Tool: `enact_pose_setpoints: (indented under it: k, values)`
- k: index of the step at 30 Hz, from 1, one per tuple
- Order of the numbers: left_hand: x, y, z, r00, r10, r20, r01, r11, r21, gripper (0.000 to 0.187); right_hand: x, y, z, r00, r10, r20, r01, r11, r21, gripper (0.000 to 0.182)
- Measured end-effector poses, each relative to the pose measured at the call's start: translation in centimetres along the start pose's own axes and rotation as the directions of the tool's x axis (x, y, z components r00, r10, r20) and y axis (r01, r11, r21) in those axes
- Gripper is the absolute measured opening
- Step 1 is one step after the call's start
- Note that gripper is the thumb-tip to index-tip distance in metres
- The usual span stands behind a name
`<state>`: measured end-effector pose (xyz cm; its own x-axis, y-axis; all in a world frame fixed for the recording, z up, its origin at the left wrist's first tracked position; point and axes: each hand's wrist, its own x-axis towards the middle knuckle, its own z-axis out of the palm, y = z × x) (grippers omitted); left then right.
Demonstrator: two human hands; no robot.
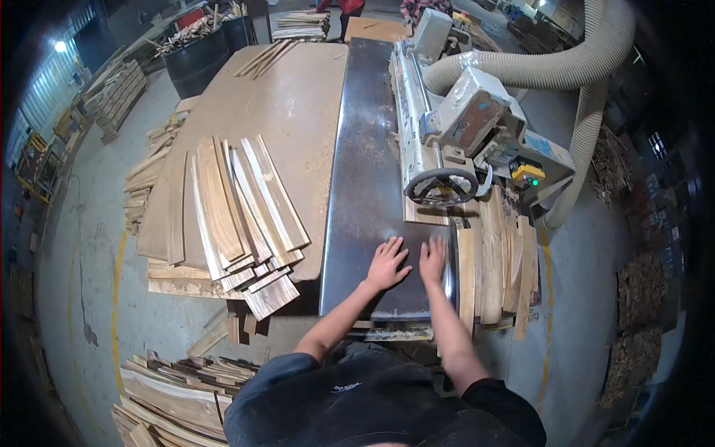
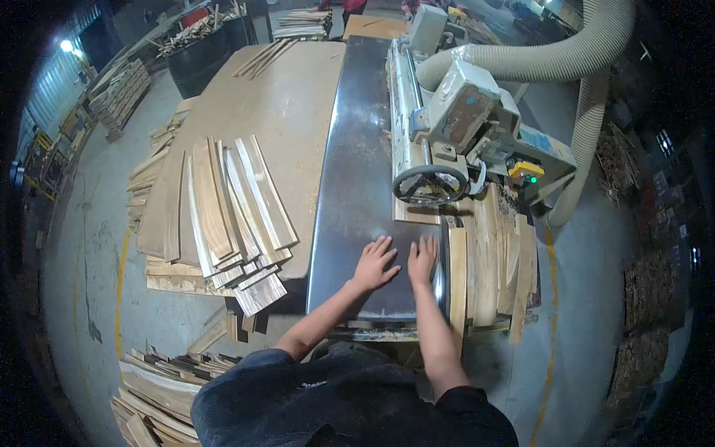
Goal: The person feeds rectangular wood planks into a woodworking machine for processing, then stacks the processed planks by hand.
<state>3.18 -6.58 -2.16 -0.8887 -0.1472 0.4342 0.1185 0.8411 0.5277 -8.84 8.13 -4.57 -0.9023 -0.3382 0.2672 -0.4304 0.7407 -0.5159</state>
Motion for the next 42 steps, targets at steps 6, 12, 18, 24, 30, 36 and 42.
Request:
enact_pose_setpoints:
  k: [6,12,18,24,30,36,42]
  values:
    - [-0.4,-0.1,0.0,0.999,-0.023,-0.029,0.02,0.995,-0.093,0.039,-10.5,-4.5,-2.6,0.997,-0.08,-0.021,0.076,0.988,-0.132,0.04]
    - [-0.2,0.0,-0.1,0.999,-0.002,-0.05,-0.002,0.996,-0.084,0.036,-13.2,-4.9,-4.2,0.992,-0.126,0.02,0.128,0.988,-0.082,0.037]
    - [-0.1,0.2,-0.1,0.998,0.005,-0.057,-0.009,0.997,-0.075,0.035,-12.9,-5.2,-4.0,0.989,-0.14,-0.046,0.137,0.988,-0.067,0.034]
    - [-0.2,0.1,-0.1,0.998,0.0,-0.063,-0.006,0.997,-0.083,0.035,-13.0,-5.4,-4.3,0.988,-0.147,-0.046,0.143,0.987,-0.07,0.033]
    - [-0.1,0.0,0.0,0.999,-0.002,-0.051,-0.002,0.997,-0.079,0.034,-12.8,-5.5,-4.2,0.988,-0.145,-0.048,0.141,0.987,-0.074,0.033]
    - [-0.1,0.1,-0.1,0.999,-0.002,-0.049,-0.002,0.997,-0.072,0.035,-12.9,-5.4,-4.2,0.987,-0.15,-0.06,0.145,0.987,-0.075,0.032]
    - [0.0,0.2,-0.3,0.999,-0.003,-0.05,-0.001,0.997,-0.081,0.035,-12.8,-5.4,-4.2,0.987,-0.15,-0.064,0.146,0.987,-0.074,0.032]
